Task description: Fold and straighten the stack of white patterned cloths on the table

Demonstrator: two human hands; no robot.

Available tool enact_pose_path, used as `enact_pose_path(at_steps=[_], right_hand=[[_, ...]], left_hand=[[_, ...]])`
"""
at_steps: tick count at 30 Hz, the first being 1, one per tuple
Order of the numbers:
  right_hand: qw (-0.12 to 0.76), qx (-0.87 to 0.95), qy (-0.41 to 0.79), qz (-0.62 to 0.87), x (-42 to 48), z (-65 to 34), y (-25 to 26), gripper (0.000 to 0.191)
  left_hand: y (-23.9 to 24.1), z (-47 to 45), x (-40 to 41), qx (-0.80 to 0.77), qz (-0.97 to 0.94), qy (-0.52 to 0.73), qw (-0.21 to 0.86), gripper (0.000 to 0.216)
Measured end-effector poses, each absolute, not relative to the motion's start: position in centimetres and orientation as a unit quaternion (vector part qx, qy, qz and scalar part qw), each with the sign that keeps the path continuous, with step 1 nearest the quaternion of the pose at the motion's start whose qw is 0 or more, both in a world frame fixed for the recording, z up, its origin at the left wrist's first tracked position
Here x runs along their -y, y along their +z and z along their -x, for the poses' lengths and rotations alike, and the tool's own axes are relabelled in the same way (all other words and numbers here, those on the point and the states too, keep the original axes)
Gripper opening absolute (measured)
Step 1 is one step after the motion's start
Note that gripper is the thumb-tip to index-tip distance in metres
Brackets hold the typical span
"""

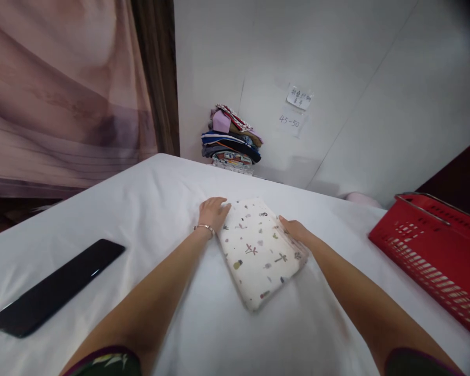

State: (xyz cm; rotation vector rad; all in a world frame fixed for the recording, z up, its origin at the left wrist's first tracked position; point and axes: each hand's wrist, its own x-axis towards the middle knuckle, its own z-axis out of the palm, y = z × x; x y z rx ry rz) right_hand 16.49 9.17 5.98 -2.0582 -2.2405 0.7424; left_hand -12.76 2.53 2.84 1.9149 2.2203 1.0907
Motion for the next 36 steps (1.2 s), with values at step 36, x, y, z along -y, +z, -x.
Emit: enact_pose_path(at_steps=[36], right_hand=[[0.000, 0.881, 0.155, 0.446, -9.5, -12.6, 3.6, 0.074]], left_hand=[[1.5, 11.8, -2.4, -0.681, -0.709, 0.173, 0.060, 0.060]])
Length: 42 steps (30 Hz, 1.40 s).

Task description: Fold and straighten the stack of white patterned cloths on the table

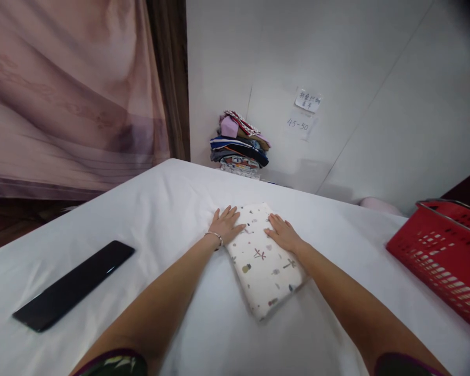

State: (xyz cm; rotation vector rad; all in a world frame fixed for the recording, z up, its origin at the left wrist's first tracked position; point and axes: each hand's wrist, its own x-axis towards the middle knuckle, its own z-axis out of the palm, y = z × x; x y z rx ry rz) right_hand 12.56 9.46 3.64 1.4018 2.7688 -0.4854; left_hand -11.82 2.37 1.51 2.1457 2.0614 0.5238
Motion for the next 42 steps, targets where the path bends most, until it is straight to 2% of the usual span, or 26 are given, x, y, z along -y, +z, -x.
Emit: enact_pose_path(at_steps=[3, 7, 12, 15, 20, 25, 31, 35, 42], right_hand=[[0.001, -0.873, -0.175, -0.454, -9.6, -11.5, 5.1, 0.073], [-0.014, -0.877, -0.136, -0.461, -11.2, -9.2, 6.4, 0.070], [0.003, -0.874, -0.142, -0.465, -13.7, -7.9, 4.6, 0.069], [-0.025, -0.870, -0.166, -0.463, -14.7, -8.2, 3.2, 0.071], [-0.101, -0.827, -0.272, -0.482, -15.4, -9.7, 3.1, 0.067], [-0.118, -0.765, -0.312, -0.551, -12.4, -15.2, 3.4, 0.063], [-0.139, -0.712, -0.341, -0.598, -4.8, -22.3, 4.2, 0.049], [-0.120, -0.642, -0.412, -0.636, -2.0, -23.4, 5.7, 0.048], [-0.110, -0.578, -0.474, -0.655, -2.1, -22.4, 7.1, 0.048]], left_hand=[[1.8, 11.6, -2.1, -0.680, -0.707, 0.185, 0.065, 0.059], [2.0, 11.5, -2.0, -0.684, -0.702, 0.188, 0.065, 0.061], [1.7, 11.7, -2.1, -0.679, -0.707, 0.188, 0.063, 0.060], [1.8, 11.7, -2.1, -0.676, -0.708, 0.190, 0.069, 0.059], [3.0, 11.7, -1.8, -0.695, -0.671, 0.243, 0.089, 0.053], [4.0, 12.3, -1.2, -0.759, -0.568, 0.304, 0.091, 0.051], [4.6, 12.6, -0.3, -0.807, -0.488, 0.306, 0.131, 0.053], [4.9, 12.8, 0.5, -0.826, -0.453, 0.293, 0.164, 0.056], [3.8, 12.1, 0.6, -0.839, -0.415, 0.287, 0.205, 0.064]])
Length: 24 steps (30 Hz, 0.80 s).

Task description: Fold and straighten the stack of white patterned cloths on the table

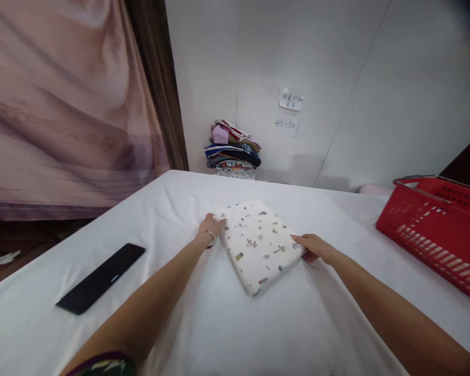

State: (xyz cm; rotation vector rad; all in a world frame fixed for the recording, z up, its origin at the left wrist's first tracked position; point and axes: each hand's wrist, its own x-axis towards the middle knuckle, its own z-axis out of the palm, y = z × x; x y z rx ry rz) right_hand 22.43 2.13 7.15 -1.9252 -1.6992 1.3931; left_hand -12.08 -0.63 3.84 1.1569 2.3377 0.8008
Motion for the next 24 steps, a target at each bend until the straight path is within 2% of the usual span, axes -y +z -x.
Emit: enact_pose_path(at_steps=[4, 7, 11, 14, 18, 24], right_hand=[[0.082, 0.532, 0.557, 0.633, -1.3, -22.3, 7.9, 0.040], [0.092, 0.495, 0.632, 0.588, 1.4, -21.4, 7.9, 0.035], [0.108, 0.455, 0.736, 0.490, 7.2, -18.2, 6.0, 0.040], [0.114, 0.415, 0.804, 0.410, 10.9, -15.9, 4.3, 0.045], [0.107, 0.381, 0.854, 0.339, 12.5, -15.4, 3.5, 0.045], [0.102, 0.380, 0.866, 0.308, 12.5, -16.9, 3.4, 0.038]], left_hand=[[4.8, 11.4, -1.0, -0.837, -0.397, 0.331, 0.180, 0.061], [6.5, 11.7, -3.1, -0.822, -0.427, 0.337, 0.168, 0.061], [8.1, 12.3, -5.8, -0.793, -0.491, 0.316, 0.173, 0.063], [8.3, 12.0, -6.2, -0.782, -0.525, 0.289, 0.172, 0.055], [8.4, 10.6, -3.9, -0.755, -0.575, 0.279, 0.146, 0.040], [8.3, 6.1, 4.9, -0.576, -0.762, 0.272, 0.118, 0.029]])
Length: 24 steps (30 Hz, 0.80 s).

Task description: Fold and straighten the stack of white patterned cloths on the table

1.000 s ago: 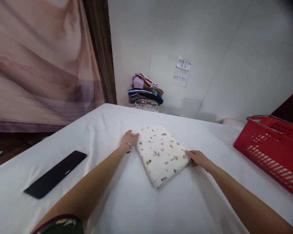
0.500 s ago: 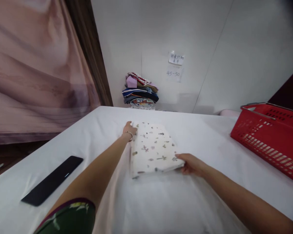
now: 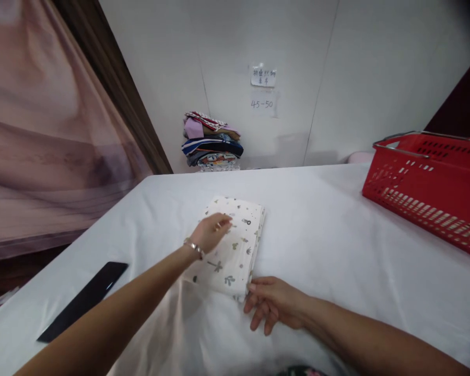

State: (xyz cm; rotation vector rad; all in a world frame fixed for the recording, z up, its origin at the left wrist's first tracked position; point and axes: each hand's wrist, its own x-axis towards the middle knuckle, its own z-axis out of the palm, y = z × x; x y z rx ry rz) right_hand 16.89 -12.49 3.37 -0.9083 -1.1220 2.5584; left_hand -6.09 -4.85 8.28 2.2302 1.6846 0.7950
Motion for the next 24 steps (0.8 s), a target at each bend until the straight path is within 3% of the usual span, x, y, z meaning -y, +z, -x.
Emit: enact_pose_path(at_steps=[3, 5, 8, 14, 24], right_hand=[[0.089, 0.414, 0.856, 0.297, 12.4, -17.4, 3.0, 0.034], [0.090, 0.449, 0.830, 0.318, 11.5, -18.1, 2.9, 0.032], [0.156, 0.482, 0.768, 0.392, 8.5, -19.4, 3.6, 0.026], [0.322, 0.443, 0.640, 0.539, 0.1, -20.4, 6.9, 0.003], [0.334, 0.447, 0.599, 0.574, -6.5, -16.7, 4.7, 0.009]], left_hand=[[7.5, 3.7, 10.5, -0.487, -0.833, 0.249, 0.080, 0.031], [6.7, 2.4, 13.5, -0.457, -0.856, 0.237, 0.038, 0.043], [5.4, 1.0, 16.3, -0.475, -0.854, 0.210, -0.018, 0.057], [3.8, -0.1, 17.4, -0.535, -0.810, 0.218, -0.099, 0.053], [3.3, -0.6, 17.7, -0.546, -0.801, 0.203, -0.139, 0.039]])
